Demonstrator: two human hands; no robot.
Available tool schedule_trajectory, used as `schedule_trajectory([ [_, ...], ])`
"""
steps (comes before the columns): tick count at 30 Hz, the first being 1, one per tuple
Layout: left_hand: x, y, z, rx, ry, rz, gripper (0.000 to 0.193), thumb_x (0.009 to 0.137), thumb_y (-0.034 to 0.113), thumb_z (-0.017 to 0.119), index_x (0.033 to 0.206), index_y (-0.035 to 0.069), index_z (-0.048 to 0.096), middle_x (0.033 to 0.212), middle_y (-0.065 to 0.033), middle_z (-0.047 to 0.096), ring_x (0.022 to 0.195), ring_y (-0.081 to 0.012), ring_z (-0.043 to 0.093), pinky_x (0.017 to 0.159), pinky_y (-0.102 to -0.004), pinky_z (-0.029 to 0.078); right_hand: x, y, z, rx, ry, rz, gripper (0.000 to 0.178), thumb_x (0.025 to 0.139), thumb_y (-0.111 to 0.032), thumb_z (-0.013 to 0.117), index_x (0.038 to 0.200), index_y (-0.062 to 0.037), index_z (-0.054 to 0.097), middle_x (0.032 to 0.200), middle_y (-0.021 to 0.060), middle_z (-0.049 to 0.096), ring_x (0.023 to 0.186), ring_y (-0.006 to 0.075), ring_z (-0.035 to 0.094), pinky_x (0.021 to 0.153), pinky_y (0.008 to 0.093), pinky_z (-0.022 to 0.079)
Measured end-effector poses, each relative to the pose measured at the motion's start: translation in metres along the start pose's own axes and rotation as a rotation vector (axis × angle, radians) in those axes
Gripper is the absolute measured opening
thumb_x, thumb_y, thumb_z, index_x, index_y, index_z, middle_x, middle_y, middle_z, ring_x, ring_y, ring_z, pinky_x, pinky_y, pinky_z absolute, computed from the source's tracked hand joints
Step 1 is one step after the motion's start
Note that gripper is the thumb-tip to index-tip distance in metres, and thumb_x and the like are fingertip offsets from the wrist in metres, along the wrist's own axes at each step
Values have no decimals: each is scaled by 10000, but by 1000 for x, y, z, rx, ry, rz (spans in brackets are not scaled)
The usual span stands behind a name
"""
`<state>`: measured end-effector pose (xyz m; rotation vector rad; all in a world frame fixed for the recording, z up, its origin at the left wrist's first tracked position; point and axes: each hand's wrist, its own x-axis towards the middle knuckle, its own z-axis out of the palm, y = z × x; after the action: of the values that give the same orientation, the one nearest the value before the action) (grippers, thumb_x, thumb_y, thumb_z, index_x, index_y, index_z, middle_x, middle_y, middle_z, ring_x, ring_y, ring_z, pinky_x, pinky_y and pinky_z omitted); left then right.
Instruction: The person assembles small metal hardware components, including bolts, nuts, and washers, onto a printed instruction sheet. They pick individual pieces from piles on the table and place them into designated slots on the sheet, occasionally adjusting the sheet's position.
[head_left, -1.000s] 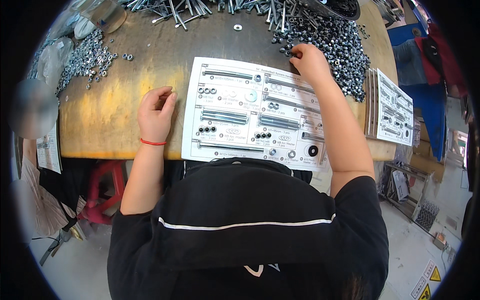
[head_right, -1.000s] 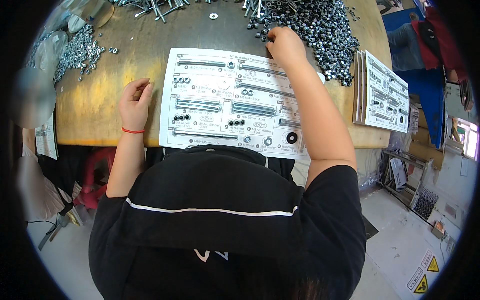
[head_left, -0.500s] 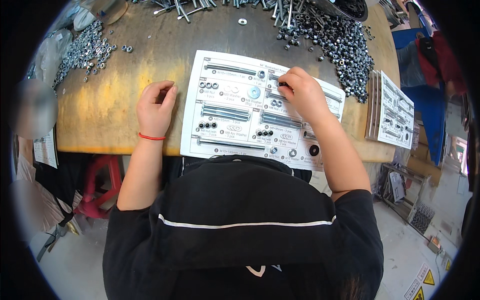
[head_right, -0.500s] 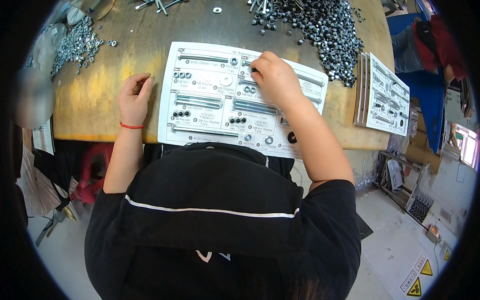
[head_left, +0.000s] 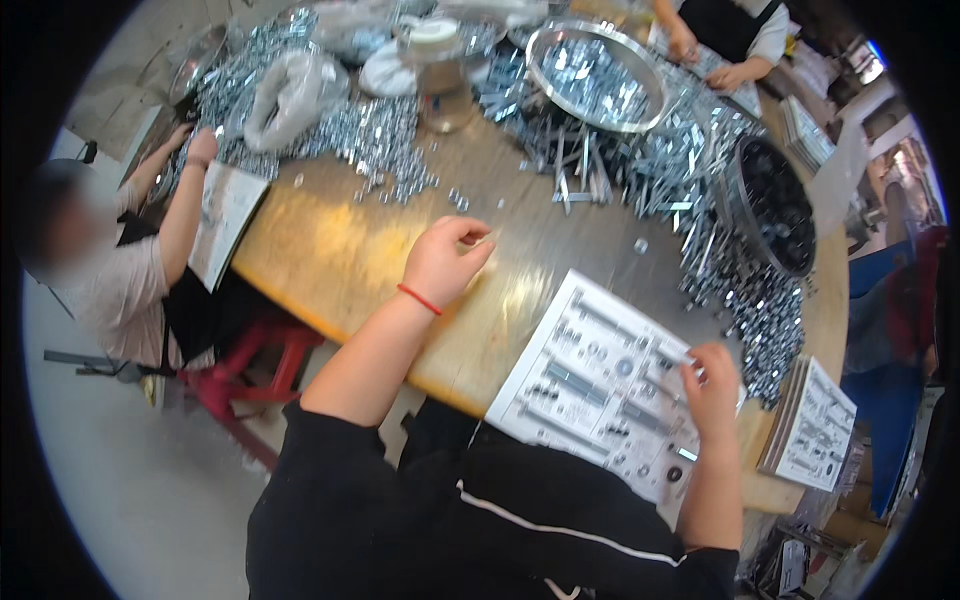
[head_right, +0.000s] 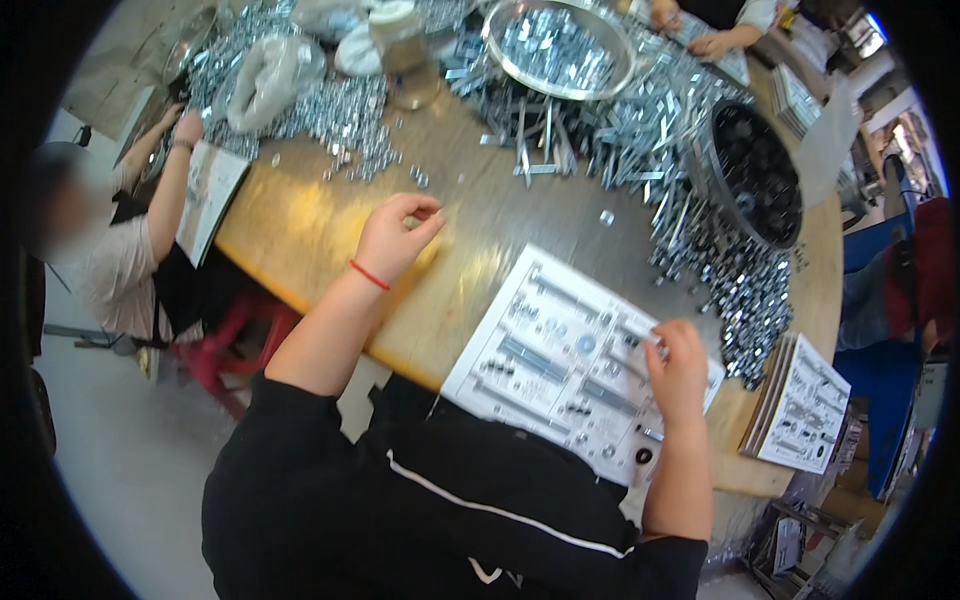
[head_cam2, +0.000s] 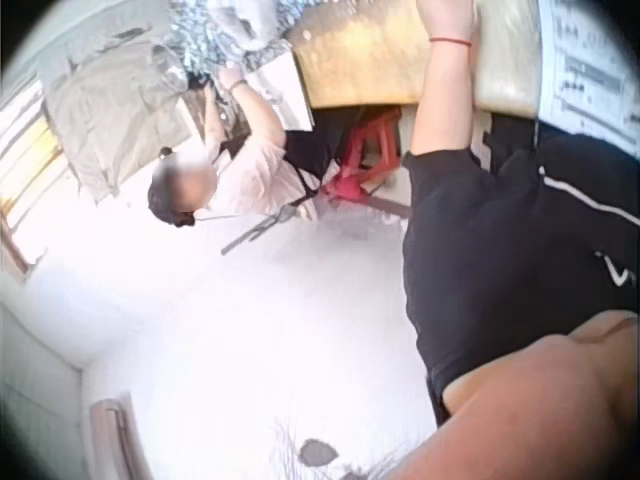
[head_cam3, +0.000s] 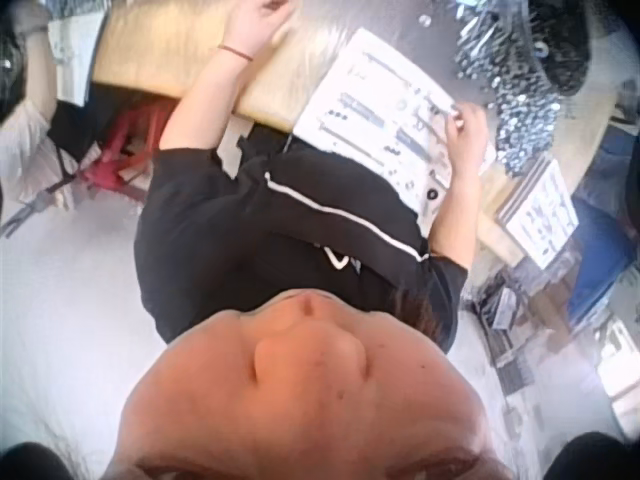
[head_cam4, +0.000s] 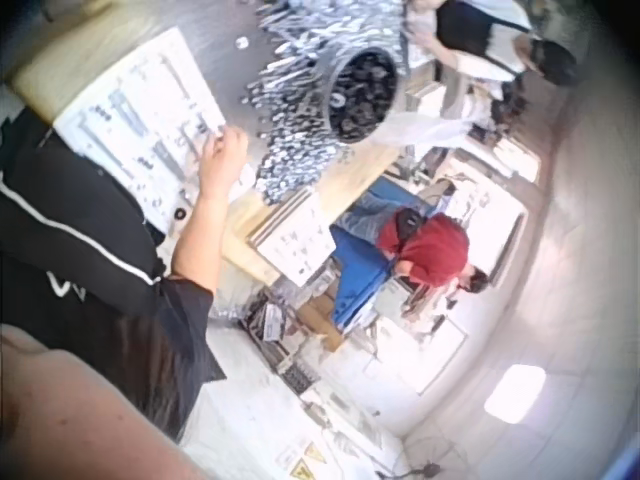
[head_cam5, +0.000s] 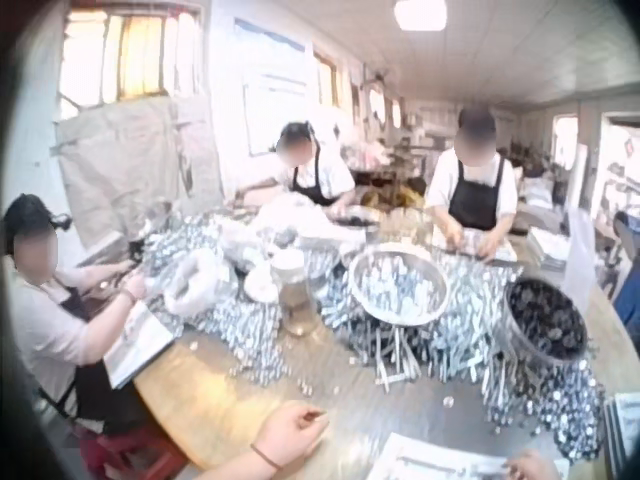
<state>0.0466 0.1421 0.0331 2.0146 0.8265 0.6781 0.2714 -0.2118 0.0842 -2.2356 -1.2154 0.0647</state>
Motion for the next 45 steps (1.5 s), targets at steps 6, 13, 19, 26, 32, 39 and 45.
schedule_trajectory([
  [6,127,62,10,167,131,433,239,804,160,714,1017,53,696,1025,-118,650,952,-280,634,858,-369,515,-6,-5,1,11,21,52,133,784,-52,722,887,-21,645,904,109,626,704,227,611,562,311,482],
  [13,279,115,74,585,-71,125,308,838,174,663,1140,113,675,1190,-171,616,1143,-368,574,986,-446,469,-21,-2,-7,-41,44,172,121,790,-92,725,881,-40,667,861,100,637,674,241,621,572,327,497],
  [19,318,122,101,765,-31,22,365,912,210,557,1274,166,578,1307,-164,525,1193,-358,557,949,-469,501,-45,14,-27,-91,105,311,101,819,-165,715,862,-78,689,864,79,655,733,241,664,644,347,529],
  [26,347,101,110,659,-107,-15,281,984,181,423,1195,53,559,1263,-231,573,1126,-390,613,939,-480,510,-51,15,-21,-82,123,322,86,828,-173,710,850,-93,686,824,64,653,728,247,661,654,356,528],
  [32,357,106,85,375,9,57,333,940,261,539,1058,-31,645,1081,-284,651,1075,-421,606,936,-468,473,-45,8,-28,-83,127,299,78,820,-163,714,848,-94,689,815,66,650,728,250,658,652,354,527],
  [39,324,117,42,172,89,236,426,922,331,560,1127,-34,636,1110,-281,646,1076,-431,597,927,-452,467,-30,7,-22,-19,120,214,79,822,-125,704,849,-53,684,835,96,656,703,257,646,623,350,518],
  [45,199,98,16,-18,-210,36,361,945,302,586,1125,-5,652,997,-178,699,918,-296,653,823,-375,494,-18,-11,-11,31,51,185,60,812,-67,704,830,-31,660,807,96,634,662,231,604,557,322,468],
])
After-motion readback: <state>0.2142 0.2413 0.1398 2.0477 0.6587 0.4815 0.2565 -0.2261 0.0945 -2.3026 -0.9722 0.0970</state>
